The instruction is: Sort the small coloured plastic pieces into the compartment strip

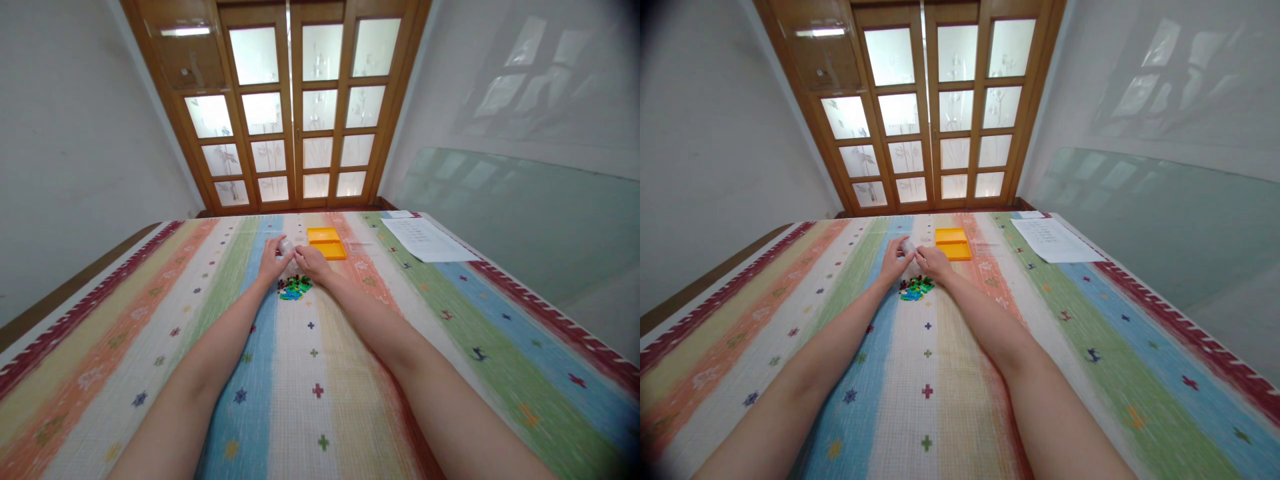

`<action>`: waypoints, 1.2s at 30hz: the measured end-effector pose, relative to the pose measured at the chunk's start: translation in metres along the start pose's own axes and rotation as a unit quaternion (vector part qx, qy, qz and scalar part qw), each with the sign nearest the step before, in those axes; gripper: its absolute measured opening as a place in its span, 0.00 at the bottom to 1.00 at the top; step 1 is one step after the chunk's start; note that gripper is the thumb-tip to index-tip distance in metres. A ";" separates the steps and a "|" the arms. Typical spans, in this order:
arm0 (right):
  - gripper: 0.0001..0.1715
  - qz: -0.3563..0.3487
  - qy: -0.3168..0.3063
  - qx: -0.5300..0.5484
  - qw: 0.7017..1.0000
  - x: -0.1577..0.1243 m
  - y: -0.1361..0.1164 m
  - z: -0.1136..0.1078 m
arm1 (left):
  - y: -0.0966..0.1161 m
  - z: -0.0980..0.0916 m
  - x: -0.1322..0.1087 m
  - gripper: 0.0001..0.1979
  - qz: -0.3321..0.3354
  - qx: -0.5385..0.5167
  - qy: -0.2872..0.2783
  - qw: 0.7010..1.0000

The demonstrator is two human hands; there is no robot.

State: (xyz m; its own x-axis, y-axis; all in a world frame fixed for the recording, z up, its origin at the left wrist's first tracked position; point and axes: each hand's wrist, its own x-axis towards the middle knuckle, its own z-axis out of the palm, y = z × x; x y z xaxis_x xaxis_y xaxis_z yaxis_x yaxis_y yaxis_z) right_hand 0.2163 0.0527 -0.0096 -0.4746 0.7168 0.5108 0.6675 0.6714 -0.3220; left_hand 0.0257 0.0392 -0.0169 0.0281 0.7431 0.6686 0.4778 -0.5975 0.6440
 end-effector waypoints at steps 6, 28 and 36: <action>0.17 0.014 -0.006 -0.070 0.997 0.001 -0.009 -0.002 | 0.007 -0.001 0.000 0.26 -0.001 -0.007 -0.001 1.000; 0.24 -0.009 0.005 -0.087 0.996 0.002 -0.006 -0.003 | 0.016 -0.003 -0.002 0.27 -0.015 0.114 0.045 0.992; 0.23 -0.008 0.005 -0.110 0.994 0.004 -0.011 -0.004 | 0.015 -0.002 -0.003 0.21 -0.026 0.117 0.063 0.991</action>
State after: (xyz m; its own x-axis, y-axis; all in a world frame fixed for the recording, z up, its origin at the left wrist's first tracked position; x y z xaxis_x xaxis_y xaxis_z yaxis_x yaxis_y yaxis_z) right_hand 0.2100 0.0474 -0.0009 -0.4810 0.7043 0.5222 0.7701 0.6240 -0.1322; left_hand 0.0308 0.0275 -0.0080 -0.1045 0.7180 0.6881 0.6668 -0.4627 0.5841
